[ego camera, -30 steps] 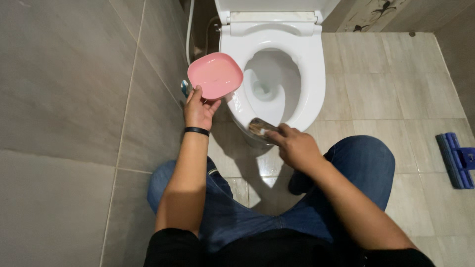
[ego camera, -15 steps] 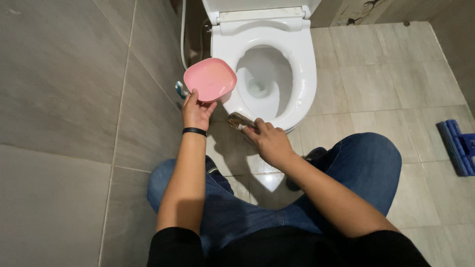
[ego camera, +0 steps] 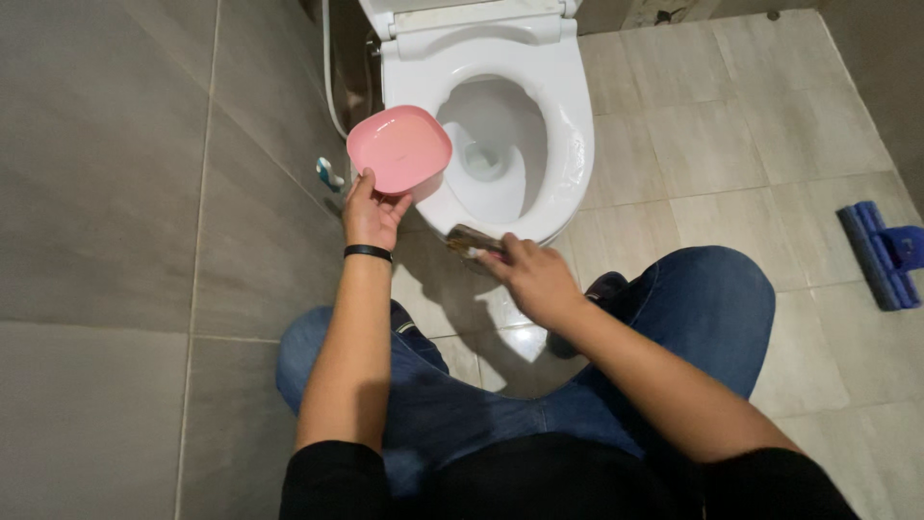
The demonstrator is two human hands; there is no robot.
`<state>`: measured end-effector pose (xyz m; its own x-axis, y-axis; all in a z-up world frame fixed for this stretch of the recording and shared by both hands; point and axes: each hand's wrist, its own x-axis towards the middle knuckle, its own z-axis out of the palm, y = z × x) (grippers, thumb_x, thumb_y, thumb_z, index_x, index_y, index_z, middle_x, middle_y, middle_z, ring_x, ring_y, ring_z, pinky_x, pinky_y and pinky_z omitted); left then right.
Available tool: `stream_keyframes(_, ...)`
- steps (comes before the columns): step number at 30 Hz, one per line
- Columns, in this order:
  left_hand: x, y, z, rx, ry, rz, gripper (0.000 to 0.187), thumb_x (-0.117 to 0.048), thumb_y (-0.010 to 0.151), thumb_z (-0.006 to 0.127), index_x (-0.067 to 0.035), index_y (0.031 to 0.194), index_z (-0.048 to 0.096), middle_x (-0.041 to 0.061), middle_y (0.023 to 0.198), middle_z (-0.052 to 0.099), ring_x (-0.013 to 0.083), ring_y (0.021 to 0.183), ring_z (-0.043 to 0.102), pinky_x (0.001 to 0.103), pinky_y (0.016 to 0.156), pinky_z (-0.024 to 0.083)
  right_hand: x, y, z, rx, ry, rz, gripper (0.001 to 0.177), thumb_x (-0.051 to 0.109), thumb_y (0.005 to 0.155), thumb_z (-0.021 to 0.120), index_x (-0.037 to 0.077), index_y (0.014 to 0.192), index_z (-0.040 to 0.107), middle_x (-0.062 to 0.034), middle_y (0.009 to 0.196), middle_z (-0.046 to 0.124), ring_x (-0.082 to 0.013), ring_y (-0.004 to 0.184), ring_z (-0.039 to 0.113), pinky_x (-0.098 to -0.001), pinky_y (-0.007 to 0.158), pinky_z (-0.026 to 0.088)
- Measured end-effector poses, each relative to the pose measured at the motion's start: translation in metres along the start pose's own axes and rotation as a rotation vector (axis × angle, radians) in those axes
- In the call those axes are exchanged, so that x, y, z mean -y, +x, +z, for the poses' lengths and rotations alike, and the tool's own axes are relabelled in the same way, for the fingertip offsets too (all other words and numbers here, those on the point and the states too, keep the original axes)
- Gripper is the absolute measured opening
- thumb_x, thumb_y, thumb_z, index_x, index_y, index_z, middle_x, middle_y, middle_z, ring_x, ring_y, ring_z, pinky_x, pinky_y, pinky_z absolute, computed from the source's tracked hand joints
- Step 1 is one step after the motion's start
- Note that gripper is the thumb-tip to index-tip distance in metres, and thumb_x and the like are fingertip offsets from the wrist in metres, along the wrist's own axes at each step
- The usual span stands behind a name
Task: The person cleans the top and rim of a toilet bowl by hand using a brush and a pink container of liquid.
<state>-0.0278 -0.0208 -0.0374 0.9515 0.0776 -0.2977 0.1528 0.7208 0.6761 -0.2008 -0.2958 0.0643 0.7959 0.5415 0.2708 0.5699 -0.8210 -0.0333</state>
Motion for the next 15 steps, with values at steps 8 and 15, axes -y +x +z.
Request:
stream_keyframes(8, -0.003, -0.019, 0.008, -0.005, 0.034, -0.018, 0.042, -0.032, 0.101, 0.056, -0.009, 0.136, 0.053, 0.013, 0.13, 0.061, 0.0324, 0.119, 0.064, 0.053, 0.096, 0.056, -0.005, -0.008, -0.014, -0.01, 0.02, 0.021, 0.054, 0.009, 0.083, 0.061, 0.024, 0.135, 0.065, -0.012, 0.118, 0.061, -0.0269, 0.094, 0.066, -0.0437, 0.071, 0.056)
stream_keyframes(15, -0.002, -0.018, 0.013, 0.04, 0.043, -0.03, 0.042, -0.032, 0.101, 0.056, -0.01, 0.138, 0.053, 0.012, 0.129, 0.061, 0.0312, 0.116, 0.064, 0.05, 0.093, 0.057, -0.05, -0.017, -0.033, 0.113, 0.231, 0.382, 0.059, 0.022, 0.079, 0.068, 0.024, 0.138, 0.062, -0.0153, 0.119, 0.065, -0.0355, 0.089, 0.069, -0.0473, 0.075, 0.057)
